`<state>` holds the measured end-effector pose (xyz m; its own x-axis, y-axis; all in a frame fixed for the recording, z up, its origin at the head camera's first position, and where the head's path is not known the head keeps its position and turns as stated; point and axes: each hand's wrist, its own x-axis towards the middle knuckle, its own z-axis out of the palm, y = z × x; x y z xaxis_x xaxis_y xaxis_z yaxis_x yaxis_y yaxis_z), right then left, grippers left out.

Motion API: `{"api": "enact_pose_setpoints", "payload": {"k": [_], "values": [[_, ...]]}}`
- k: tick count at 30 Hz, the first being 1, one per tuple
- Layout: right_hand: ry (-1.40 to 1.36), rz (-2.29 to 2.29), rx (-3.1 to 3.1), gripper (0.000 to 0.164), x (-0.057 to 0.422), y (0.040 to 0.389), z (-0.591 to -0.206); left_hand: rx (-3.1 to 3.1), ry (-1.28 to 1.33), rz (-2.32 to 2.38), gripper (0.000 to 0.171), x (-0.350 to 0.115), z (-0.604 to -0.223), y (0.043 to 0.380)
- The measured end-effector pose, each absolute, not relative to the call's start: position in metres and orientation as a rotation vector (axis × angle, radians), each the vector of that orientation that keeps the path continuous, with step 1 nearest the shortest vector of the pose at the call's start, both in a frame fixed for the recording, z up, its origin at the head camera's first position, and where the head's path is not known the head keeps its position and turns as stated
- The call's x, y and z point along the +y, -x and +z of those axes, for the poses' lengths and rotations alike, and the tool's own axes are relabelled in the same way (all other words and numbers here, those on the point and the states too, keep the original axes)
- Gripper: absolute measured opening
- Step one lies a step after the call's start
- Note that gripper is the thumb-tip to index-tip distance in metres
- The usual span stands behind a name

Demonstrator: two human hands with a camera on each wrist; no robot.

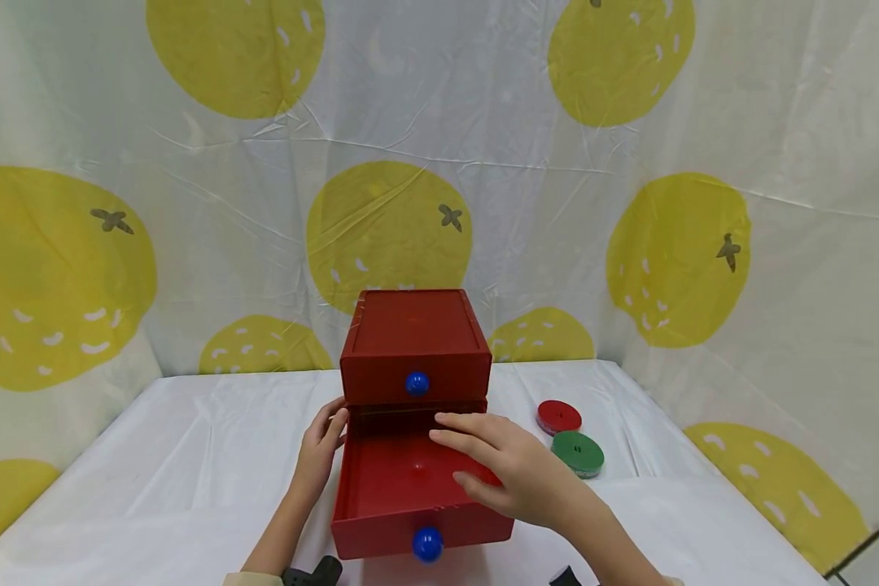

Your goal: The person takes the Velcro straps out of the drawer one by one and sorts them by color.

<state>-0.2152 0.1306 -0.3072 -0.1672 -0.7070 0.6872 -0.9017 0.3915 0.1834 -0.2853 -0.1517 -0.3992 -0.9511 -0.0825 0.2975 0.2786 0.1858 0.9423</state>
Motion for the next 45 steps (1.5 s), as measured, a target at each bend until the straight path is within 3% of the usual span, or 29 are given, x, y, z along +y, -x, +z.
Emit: {"api": "enact_pose_setpoints", "payload": {"k": [29,40,45], "values": [[-1.641,-0.033,-2.012,0.058,0.085,0.185,-0.341,-2.156,0.216,-1.810,0.041,-0.152,-0.402,0.284],[-1.599,-0.163,-1.937,0.057,0.083,0.185,-0.347,-2.151,0.229,-1.819,0.041,-0.152,-0.402,0.285],[-1.580,-0.197,-1.960,0.065,0.081,0.185,-0.348,-2.146,0.227,-1.822,0.041,-0.152,-0.401,0.285]]}}
